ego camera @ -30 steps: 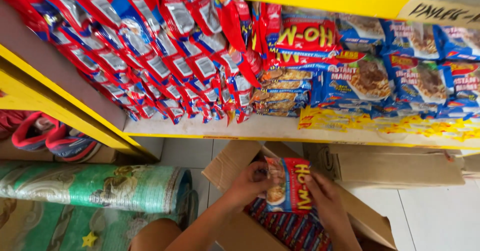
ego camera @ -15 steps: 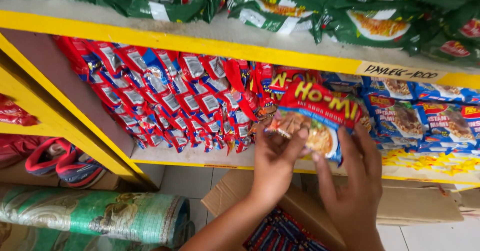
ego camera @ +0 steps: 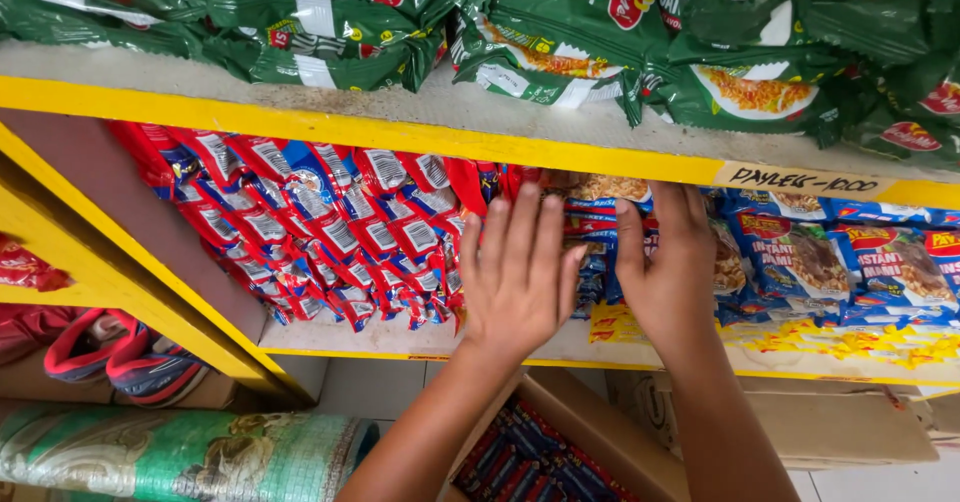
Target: Stocking instant noodles from a box onto a grocery store shelf.
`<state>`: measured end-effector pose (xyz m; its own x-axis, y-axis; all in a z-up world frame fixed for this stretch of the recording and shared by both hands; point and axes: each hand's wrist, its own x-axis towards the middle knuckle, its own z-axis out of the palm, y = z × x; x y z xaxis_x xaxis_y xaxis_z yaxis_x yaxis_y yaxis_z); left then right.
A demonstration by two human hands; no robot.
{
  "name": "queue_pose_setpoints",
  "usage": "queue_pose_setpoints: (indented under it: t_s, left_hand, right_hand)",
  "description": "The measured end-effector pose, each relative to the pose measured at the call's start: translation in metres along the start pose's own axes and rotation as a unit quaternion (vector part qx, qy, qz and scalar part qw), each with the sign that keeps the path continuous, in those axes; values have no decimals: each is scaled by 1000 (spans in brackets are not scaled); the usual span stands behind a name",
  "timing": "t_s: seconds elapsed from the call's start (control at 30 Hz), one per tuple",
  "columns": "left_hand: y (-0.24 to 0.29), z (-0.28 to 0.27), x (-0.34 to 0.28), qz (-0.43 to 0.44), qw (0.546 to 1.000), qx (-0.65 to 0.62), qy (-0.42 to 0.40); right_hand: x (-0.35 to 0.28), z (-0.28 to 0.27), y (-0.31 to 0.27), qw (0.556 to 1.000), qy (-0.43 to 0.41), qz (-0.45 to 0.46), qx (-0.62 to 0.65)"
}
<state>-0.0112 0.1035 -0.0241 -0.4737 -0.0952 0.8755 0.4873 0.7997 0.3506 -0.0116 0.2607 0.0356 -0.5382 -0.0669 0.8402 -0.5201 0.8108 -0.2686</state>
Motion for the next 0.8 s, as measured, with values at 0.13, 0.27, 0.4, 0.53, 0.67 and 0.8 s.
queue_pose_setpoints:
  t_s: [0.13, 0.27, 0.4, 0.53, 0.67, 0.8]
  left_hand:
    - [-17, 29, 2, 136, 976, 169, -34]
    - [-26, 54, -1, 132, 964, 220, -72]
    - [-26, 63, -5, 125, 964, 219, -82]
    - [-17, 49, -3, 127, 971, 184, -85]
    - [-7, 24, -13, 188, 974, 110, -67]
    - [-7, -5, -68, 226, 967, 18, -119]
  right_hand:
    - [4, 8, 2, 1000, -7, -6, 9]
    - [9, 12, 3, 1000, -13, 4, 17]
    - [10, 11, 5, 1000, -16, 3, 14]
    - [10, 4, 1, 998, -25, 19, 45]
    - [-2, -12, -6, 999, -13, 23, 33]
    - [-45, -40, -14, 1000, 18, 7, -16]
